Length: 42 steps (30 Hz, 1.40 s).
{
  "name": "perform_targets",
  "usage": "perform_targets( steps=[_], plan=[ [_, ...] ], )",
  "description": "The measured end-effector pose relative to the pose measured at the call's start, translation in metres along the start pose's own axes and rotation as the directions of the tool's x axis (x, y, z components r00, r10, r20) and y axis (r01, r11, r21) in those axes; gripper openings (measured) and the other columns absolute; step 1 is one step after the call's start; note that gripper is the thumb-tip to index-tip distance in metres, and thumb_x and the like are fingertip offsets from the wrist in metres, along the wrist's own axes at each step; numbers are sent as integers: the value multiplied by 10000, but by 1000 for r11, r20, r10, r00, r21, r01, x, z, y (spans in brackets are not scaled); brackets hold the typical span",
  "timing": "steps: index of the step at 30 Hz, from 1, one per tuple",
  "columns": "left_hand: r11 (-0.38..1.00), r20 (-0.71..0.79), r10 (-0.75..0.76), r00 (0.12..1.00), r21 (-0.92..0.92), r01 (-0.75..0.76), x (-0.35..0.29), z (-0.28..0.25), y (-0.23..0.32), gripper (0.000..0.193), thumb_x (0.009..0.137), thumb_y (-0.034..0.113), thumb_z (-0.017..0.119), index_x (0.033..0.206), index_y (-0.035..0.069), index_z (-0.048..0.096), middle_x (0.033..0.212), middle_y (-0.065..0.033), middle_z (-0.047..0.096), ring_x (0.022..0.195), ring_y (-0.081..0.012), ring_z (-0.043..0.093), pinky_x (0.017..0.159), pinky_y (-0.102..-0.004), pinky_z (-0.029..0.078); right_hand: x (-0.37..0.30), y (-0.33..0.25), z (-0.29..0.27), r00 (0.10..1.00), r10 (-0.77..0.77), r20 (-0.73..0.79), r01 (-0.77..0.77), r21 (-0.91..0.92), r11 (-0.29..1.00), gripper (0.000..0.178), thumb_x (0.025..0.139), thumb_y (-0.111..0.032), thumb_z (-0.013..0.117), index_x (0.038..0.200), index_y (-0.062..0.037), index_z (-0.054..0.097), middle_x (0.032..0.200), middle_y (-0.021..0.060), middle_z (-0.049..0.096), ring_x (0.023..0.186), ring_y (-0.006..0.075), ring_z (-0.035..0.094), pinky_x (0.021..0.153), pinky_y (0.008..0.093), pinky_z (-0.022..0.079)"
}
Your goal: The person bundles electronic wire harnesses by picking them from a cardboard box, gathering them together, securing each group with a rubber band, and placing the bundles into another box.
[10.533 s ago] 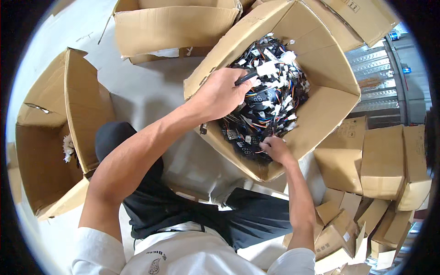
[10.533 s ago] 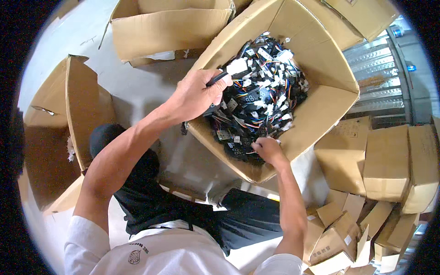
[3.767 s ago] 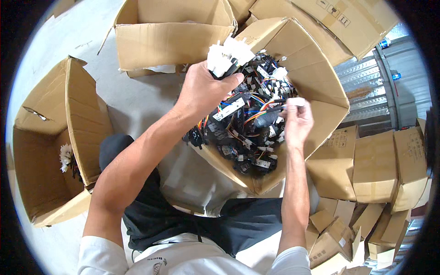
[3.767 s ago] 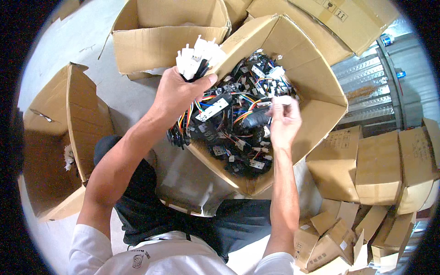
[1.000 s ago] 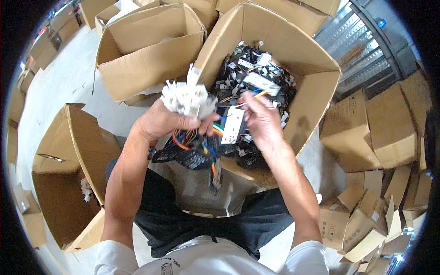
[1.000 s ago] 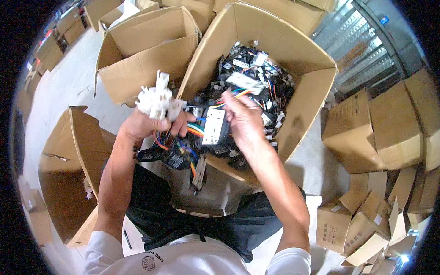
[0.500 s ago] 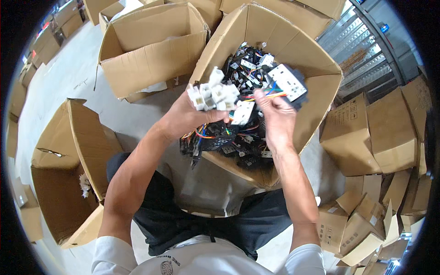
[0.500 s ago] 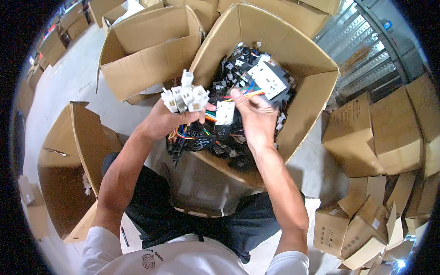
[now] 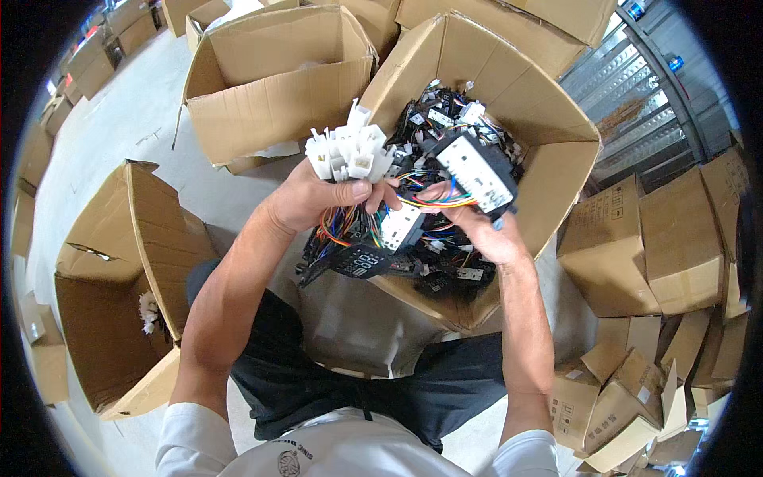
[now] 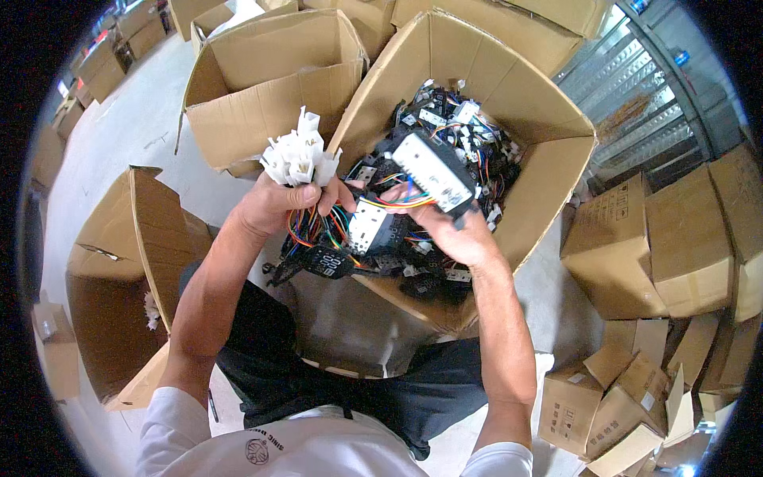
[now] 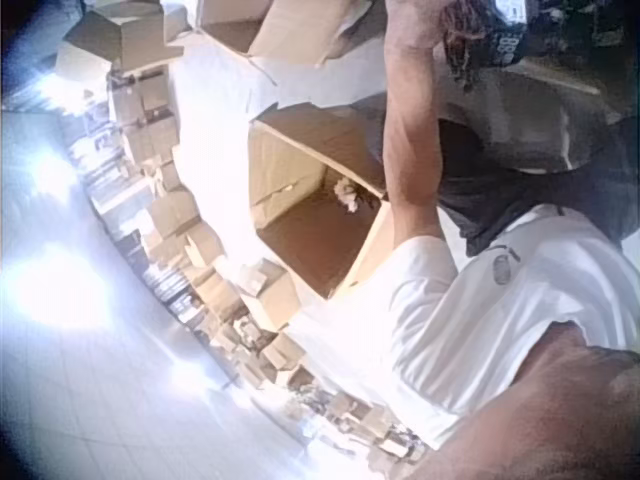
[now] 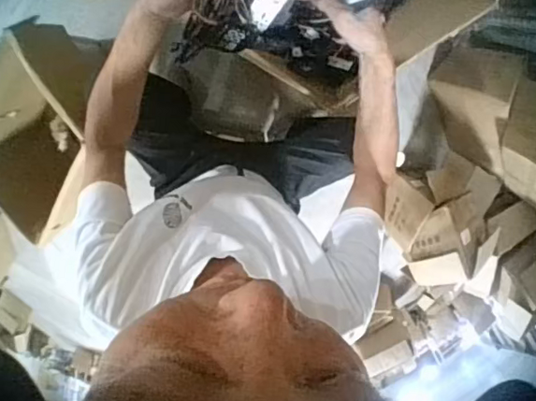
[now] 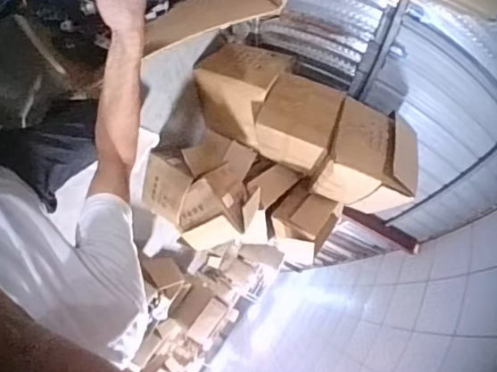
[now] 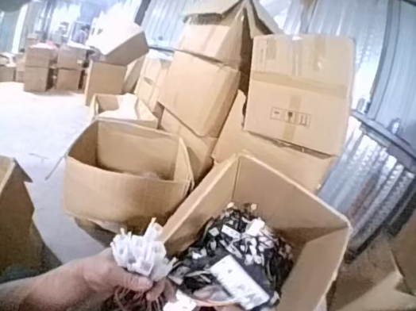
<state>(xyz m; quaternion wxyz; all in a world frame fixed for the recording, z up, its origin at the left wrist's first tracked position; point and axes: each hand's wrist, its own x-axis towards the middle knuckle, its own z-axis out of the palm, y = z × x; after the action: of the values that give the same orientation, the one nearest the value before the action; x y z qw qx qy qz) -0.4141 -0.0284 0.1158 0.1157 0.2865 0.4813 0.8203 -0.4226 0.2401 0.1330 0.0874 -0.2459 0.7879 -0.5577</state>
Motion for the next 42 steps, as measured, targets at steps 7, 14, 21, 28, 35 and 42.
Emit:
perform_targets(
  steps=[7, 14, 21, 28, 35, 42],
  plan=[
    [991, 19, 92, 996, -102, -89, 1, -7, 0, 332, 835, 229, 748, 1033, 9, 599, 724, -66, 598, 770, -283, 673, 999, -460, 489, 19, 52, -47, 797, 143, -586, 4, 241, 971, 201, 949, -178, 653, 1036, -7, 711, 1019, 78, 715, 956, 153, 652, 868, 298, 519],
    [999, 124, -28, 992, -28, 32, 2, -2, -7, 370, 816, 195, 778, 1071, -32, 634, 811, -100, 662, 712, -219, 662, 681, -380, 560, 3, -20, 3, 956, -180, -233, 106, -299, 948, 329, 947, -206, 645, 1220, -24, 633, 1225, 128, 641, 1144, 227, 599, 972, 344, 471],
    [989, 63, -144, 988, 27, 142, 1, 9, -2, 379, 761, 314, 806, 911, 10, 639, 712, -99, 655, 601, -218, 635, 629, -362, 512, 8, 11, 21, 986, 97, 133, -134, 310, 941, 344, 989, -242, 598, 1226, 6, 621, 1201, 93, 666, 1075, 179, 627, 931, 308, 494],
    [979, 170, -89, 981, -165, 118, -1, 5, -14, 432, 754, 316, 825, 974, -4, 637, 679, -110, 634, 600, -216, 622, 563, -335, 496, 5, 21, 51, 986, -167, 25, 169, -152, 974, 230, 839, -75, 747, 1039, 21, 688, 962, 105, 672, 885, 188, 645, 793, 311, 522],
    [989, 61, -143, 988, -22, 144, 1, 11, -3, 335, 833, 179, 758, 1072, 7, 598, 819, -85, 638, 683, -184, 637, 629, -325, 527, 4, 7, 50, 917, -203, -343, 139, -203, 969, 109, 872, -57, 713, 934, 26, 679, 832, 80, 640, 738, 158, 586, 688, 286, 482],
    [985, 58, -115, 992, -125, 121, 6, 6, -3, 264, 879, 188, 718, 1039, 16, 595, 818, -80, 631, 713, -178, 638, 653, -320, 535, 16, 47, 0, 813, 295, -503, -33, 465, 885, 169, 998, -198, 589, 896, -65, 610, 757, 11, 639, 624, 82, 597, 575, 232, 511]
  ],
)
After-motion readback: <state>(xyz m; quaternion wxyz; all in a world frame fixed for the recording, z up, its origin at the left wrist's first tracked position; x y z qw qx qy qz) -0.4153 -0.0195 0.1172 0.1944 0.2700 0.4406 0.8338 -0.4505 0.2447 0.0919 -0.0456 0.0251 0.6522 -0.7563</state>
